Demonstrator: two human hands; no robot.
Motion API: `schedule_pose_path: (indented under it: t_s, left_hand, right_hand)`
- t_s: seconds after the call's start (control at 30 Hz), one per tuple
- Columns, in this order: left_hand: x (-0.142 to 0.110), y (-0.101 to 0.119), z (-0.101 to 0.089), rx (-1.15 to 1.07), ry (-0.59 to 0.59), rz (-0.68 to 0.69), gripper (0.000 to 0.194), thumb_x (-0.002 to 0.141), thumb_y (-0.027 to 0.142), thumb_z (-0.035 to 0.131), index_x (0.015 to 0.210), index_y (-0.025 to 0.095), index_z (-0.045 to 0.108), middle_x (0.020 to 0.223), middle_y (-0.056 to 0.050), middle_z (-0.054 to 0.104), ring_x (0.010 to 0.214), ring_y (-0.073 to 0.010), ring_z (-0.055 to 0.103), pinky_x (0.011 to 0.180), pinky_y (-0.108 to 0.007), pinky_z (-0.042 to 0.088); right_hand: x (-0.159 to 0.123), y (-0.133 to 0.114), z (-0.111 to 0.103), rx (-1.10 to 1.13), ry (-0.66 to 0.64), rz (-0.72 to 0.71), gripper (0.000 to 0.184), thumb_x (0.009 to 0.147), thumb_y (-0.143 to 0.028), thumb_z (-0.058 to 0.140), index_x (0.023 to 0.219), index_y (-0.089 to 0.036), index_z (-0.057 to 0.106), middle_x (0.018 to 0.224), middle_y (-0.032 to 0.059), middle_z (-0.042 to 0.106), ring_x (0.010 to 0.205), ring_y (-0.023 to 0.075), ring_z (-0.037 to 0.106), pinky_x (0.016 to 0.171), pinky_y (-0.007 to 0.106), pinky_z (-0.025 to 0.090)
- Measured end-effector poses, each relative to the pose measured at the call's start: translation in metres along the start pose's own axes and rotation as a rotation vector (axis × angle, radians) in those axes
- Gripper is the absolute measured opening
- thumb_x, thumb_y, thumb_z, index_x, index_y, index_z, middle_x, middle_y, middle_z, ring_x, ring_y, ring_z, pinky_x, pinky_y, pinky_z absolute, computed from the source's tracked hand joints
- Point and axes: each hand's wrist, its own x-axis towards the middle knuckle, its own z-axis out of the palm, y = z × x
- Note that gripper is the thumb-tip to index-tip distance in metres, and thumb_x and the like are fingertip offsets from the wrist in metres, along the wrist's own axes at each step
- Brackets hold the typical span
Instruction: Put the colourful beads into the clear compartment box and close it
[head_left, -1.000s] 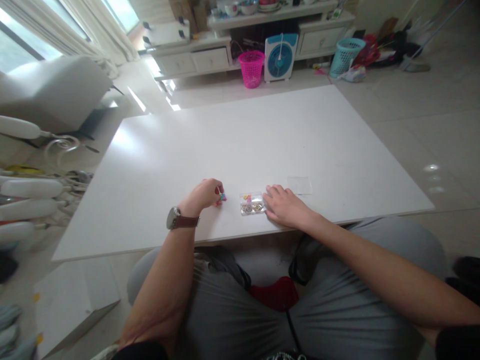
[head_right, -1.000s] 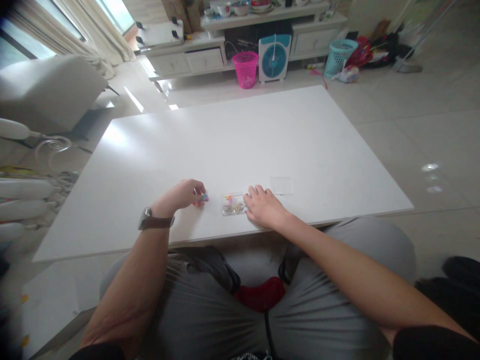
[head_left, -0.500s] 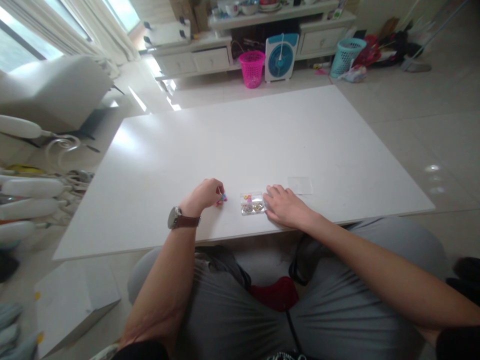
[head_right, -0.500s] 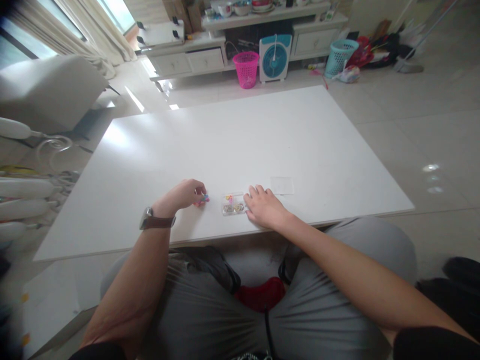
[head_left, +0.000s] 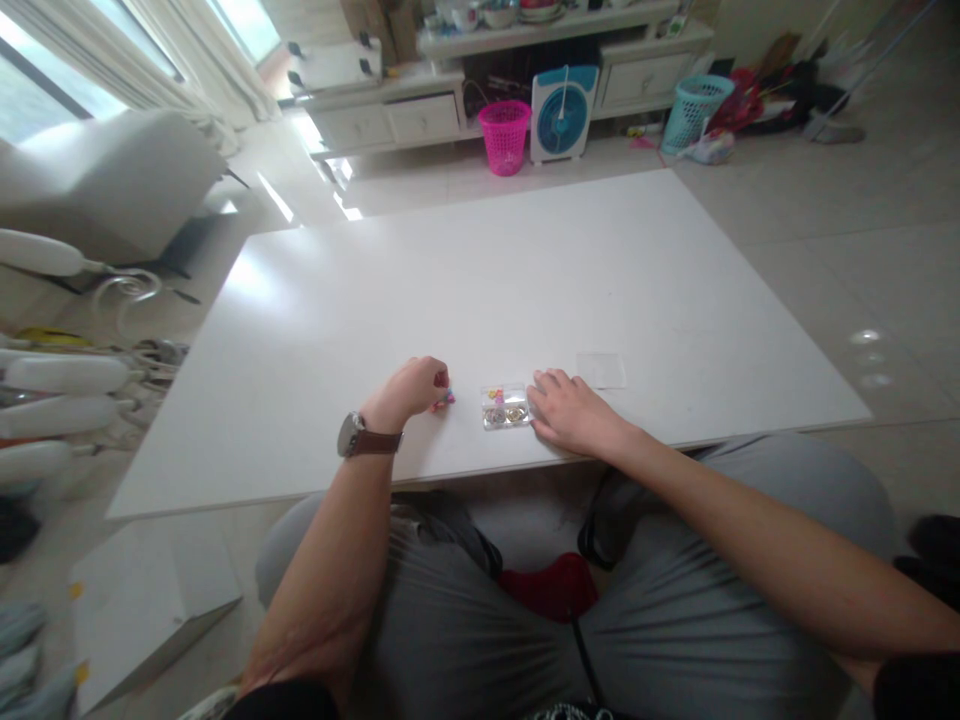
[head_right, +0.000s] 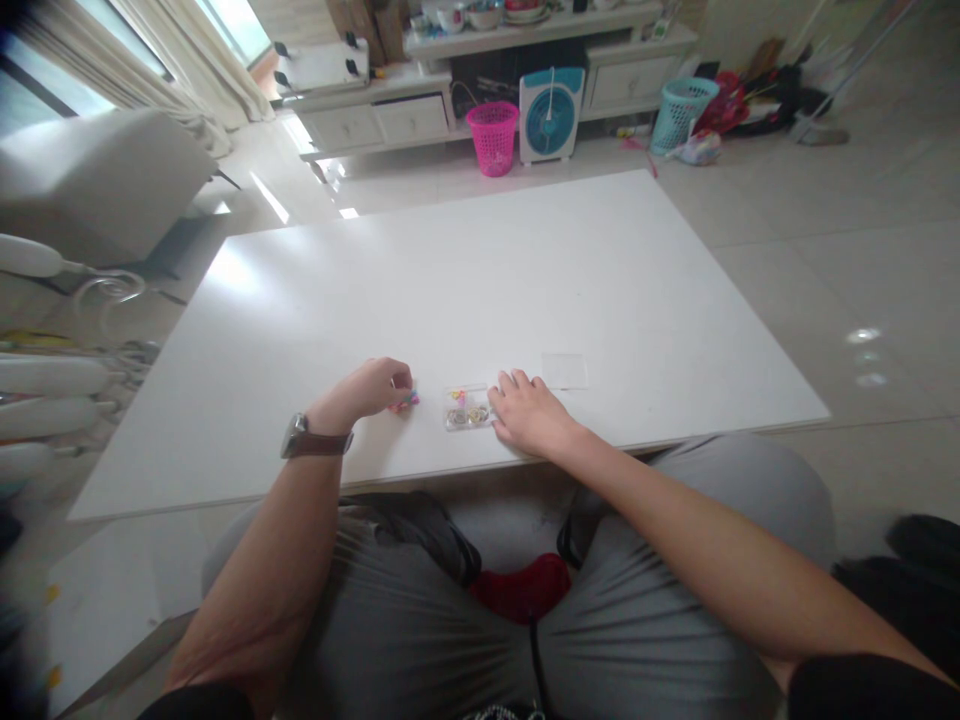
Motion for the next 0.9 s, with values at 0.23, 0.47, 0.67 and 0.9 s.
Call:
schedule_pose_path:
  t_s: [0.23,0.47,0.67,0.9]
  left_hand:
    - [-0.0009,0.0011,-0.0005,0.008,-0.001,-0.007,0.011,0.072,0.014,0.057,0.072,0.017,0.068,0.065,-0.002,0.071,0.057,-0.0113,0.059,0.053,-0.022,0.039]
    - [0.0004,-0.0012,0.0009,-0.01,-0.001,0.008,0.01,0.071,0.014,0.057,0.072,0.017,0.066,0.063,-0.001,0.07,0.057,-0.0108,0.059,0.053,-0.022,0.039]
    - [0.0008,-0.001,0.0013,0.001,0.009,0.012,0.01,0.071,0.015,0.058,0.073,0.017,0.067,0.065,-0.002,0.07,0.057,-0.0111,0.058,0.053,-0.022,0.038]
    - [0.0002,-0.0001,0.0015,-0.006,0.007,0.009,0.012,0.071,0.015,0.056,0.075,0.016,0.068,0.065,-0.002,0.07,0.057,-0.0116,0.058,0.053,-0.022,0.038]
  right_hand:
    - [0.0004,-0.0001,0.0013,0.001,-0.004,0.003,0.033,0.091,-0.034,0.049,0.117,-0.014,0.056,0.131,0.0196,0.051,0.116,0.0334,0.043,0.087,0.041,0.039]
    - [0.0004,-0.0004,0.0016,-0.01,0.009,-0.001,0.032,0.091,-0.035,0.05,0.115,-0.014,0.056,0.13,0.0194,0.052,0.115,0.033,0.044,0.086,0.04,0.04]
    - [0.0002,-0.0003,0.0012,-0.001,-0.004,0.002,0.033,0.091,-0.035,0.05,0.116,-0.015,0.056,0.132,0.0198,0.05,0.117,0.0333,0.043,0.088,0.041,0.039]
    - [0.0003,-0.0001,0.0023,-0.012,0.007,0.002,0.033,0.091,-0.035,0.05,0.117,-0.015,0.056,0.132,0.0197,0.051,0.116,0.0333,0.044,0.087,0.041,0.04]
